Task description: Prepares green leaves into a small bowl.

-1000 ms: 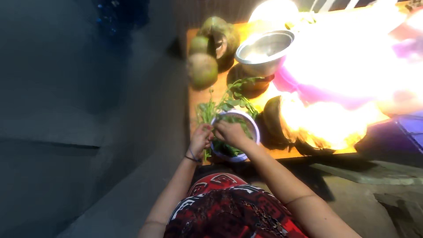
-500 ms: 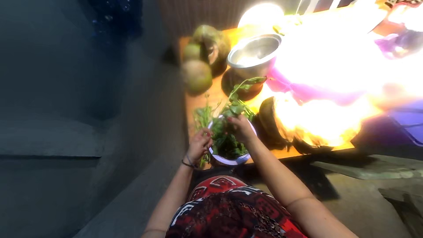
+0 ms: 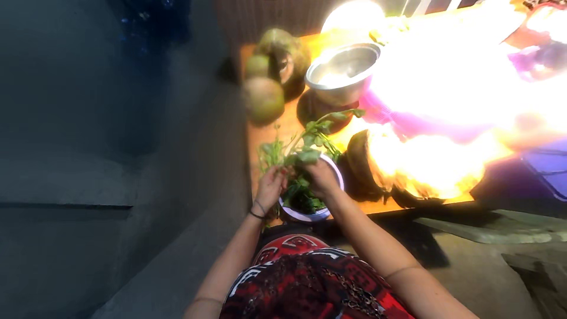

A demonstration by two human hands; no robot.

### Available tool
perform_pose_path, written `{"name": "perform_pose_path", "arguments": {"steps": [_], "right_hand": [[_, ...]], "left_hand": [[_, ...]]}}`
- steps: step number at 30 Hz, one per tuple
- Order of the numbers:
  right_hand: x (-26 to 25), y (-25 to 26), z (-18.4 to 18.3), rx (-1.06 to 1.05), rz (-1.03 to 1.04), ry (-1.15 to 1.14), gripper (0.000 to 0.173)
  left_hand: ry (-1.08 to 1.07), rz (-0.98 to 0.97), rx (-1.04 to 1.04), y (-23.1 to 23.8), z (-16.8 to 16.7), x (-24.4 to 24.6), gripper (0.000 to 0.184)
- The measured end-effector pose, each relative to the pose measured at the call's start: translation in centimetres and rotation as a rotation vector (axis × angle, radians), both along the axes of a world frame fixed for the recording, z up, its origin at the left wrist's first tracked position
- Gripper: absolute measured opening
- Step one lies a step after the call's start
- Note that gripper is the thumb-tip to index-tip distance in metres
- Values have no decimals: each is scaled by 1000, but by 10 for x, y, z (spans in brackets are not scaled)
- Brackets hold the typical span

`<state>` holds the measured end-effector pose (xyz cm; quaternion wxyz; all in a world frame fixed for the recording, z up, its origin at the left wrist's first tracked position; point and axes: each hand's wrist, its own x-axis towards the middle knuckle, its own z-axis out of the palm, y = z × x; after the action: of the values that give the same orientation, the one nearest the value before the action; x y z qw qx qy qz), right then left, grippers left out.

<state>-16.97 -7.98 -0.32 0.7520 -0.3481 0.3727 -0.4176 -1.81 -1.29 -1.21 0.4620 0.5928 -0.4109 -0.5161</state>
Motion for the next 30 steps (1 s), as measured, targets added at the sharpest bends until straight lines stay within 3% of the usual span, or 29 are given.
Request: {"name": "perform_pose_path", "arguments": {"steps": [6,12,15,21,24,27,30], "right_hand": [[-3,0,-12,13,69,63,20],[-10,-1,-8,-358,173,515,17],[-13,-3,-12,-580,249,698,25],[-9,-2,-27,-916,195,902,27],[-8,-2,-26,-716,169,794,24],[-3,-1,-23,-276,87,503,15],[5,-3,-29,37,-40,294,21]], "left_hand": [[346,55,134,-5,3,-6,27],[135,56,169,-5,3,-7,30],[57,68,147,-5,3,-7,31],[33,30,155,-7,-2,-8,30],[179,30,241,-8,1,-10,29],[374,60,269,-10,5,-14,28],[471,70,296,-12,9,-15,29]]}}
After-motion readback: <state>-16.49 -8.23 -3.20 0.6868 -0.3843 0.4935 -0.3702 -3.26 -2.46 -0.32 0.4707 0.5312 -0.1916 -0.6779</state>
